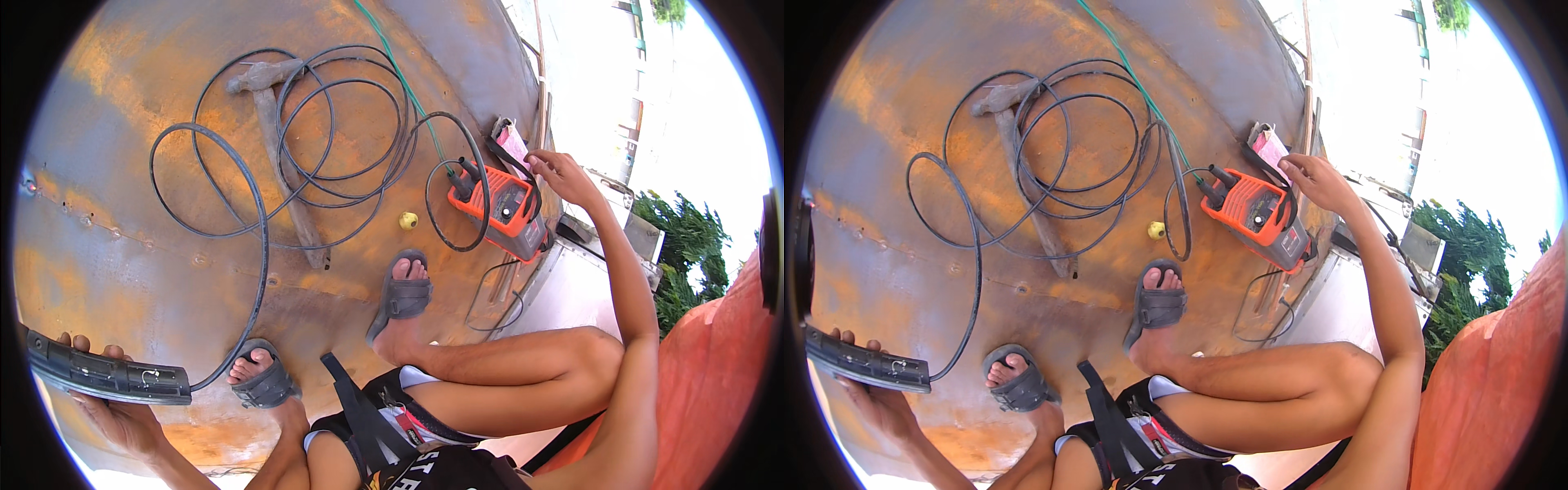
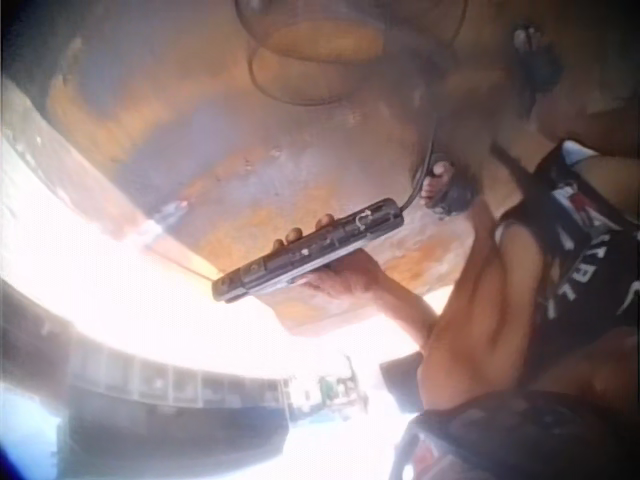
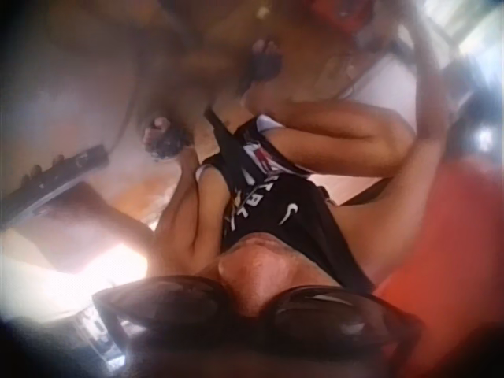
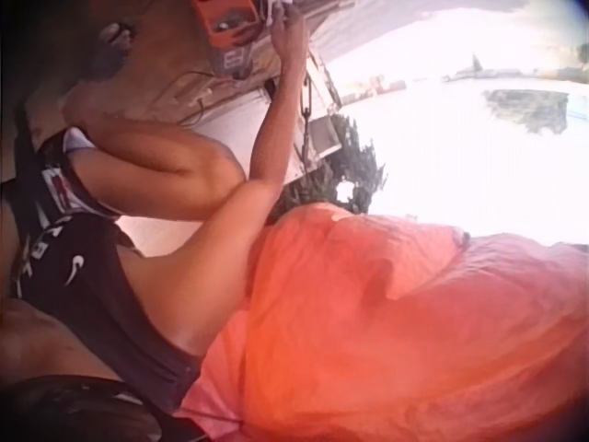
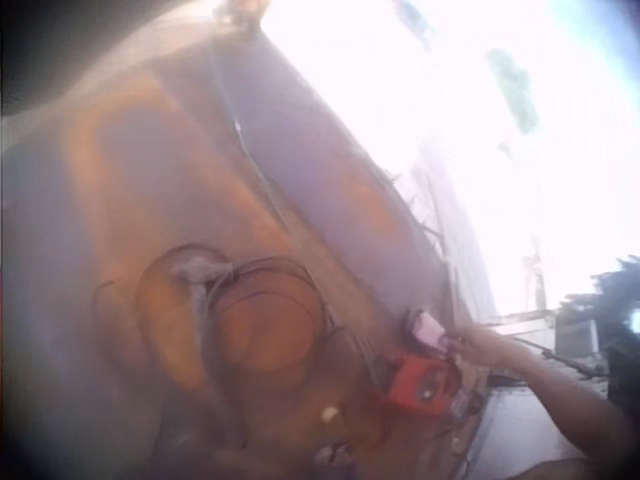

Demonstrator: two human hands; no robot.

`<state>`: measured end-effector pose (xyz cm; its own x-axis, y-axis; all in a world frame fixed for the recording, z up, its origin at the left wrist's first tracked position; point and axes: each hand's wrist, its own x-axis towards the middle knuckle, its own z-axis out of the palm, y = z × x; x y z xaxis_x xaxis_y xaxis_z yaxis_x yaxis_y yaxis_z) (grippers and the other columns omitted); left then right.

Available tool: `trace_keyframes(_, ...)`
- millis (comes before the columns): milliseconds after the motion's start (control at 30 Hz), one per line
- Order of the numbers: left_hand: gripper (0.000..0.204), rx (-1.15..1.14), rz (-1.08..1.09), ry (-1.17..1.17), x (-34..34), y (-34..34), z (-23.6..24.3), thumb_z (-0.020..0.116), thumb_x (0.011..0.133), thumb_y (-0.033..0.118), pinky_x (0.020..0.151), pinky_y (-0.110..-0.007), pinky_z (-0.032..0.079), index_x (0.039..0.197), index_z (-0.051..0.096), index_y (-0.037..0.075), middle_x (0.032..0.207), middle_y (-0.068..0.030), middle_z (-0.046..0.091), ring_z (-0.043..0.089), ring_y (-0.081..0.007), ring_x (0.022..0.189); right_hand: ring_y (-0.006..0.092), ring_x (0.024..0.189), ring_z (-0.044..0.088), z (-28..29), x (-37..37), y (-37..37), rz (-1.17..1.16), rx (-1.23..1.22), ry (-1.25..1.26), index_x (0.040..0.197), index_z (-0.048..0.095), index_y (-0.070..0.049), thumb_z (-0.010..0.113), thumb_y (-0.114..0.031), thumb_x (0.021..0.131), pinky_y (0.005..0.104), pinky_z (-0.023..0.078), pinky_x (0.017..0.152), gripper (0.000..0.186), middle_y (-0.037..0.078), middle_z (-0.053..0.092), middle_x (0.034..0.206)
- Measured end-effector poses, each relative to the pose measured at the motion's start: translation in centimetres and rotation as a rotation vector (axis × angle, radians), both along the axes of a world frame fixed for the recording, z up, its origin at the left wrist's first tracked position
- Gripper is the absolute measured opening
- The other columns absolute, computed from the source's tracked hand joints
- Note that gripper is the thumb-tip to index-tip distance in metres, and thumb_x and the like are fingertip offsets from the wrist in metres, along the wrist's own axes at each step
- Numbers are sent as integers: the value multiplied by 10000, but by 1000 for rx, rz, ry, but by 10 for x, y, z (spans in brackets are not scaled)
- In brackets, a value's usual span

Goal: The person welds a seam on a large curved metal surface using a handheld welding torch and electrode. They pause to insert a new electrode, then continue welding and briefly tap the weld with a hammer.

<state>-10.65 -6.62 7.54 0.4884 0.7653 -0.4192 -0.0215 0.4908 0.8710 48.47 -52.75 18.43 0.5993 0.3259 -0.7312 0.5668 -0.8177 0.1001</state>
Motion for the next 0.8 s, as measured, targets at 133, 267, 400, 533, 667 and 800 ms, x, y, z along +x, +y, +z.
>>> trace_keyframes(133, 650, 26, 3, 102, 2, 4, 4, 477, 1166, 513, 1123, -397, 600, 1677, 342, 134, 1541, -94, 581, 704, -263, 1214, 304, 944, 713, 6, -5, 6, 6, 32, 13, 1263, 760, -14, 628, -340, 1118, 419, 556, 860, 380, 173, 786, 1102)
trace_keyframes(267, 664, 75, 57, 226, 8, 10, 4, 455, 1168, 541, 1213, -428, 501, 1675, 350, 126, 1531, -86, 578, 672, -260, 1246, 286, 880, 717, 12, -7, 6, 19, 130, -42, 1216, 779, -31, 690, -256, 1078, 394, 558, 786, 279, 147, 796, 1085)
trace_keyframes(400, 644, 132, 265, 383, 31, 9, 1, 372, 1202, 496, 1282, -472, 389, 1680, 353, 65, 1604, -111, 493, 560, -277, 1368, 273, 866, 739, 14, -6, 4, 13, 271, -134, 1153, 797, -26, 701, -205, 1062, 386, 558, 751, 223, 145, 798, 1043)
trace_keyframes(533, 502, 888, -109, 1088, 63, 2, 29, 727, 968, 482, 892, -415, 559, 1283, 655, 98, 1244, -84, 719, 716, -254, 993, 340, 1041, 757, 15, -7, 5, -28, 55, -54, 1289, 725, -23, 880, -469, 857, 451, 577, 874, 640, 173, 783, 1124)
trace_keyframes(667, 565, 595, 66, 774, 57, 4, 8, 535, 1094, 483, 1087, -437, 466, 1483, 493, 74, 1439, -92, 585, 617, -255, 1200, 442, 1218, 696, 13, -65, -16, 166, -26, -34, 1526, 485, -16, 989, -625, 523, 525, 550, 1034, 1278, 206, 682, 1345)
trace_keyframes(800, 475, 1335, -307, 1216, 76, 1, 25, 884, 875, 519, 620, -327, 636, 1073, 781, 100, 999, -42, 839, 784, -184, 711, 438, 1202, 696, -8, -84, -29, 60, 60, -109, 1546, 458, -9, 998, -500, 527, 500, 569, 1005, 1253, 225, 650, 1379)
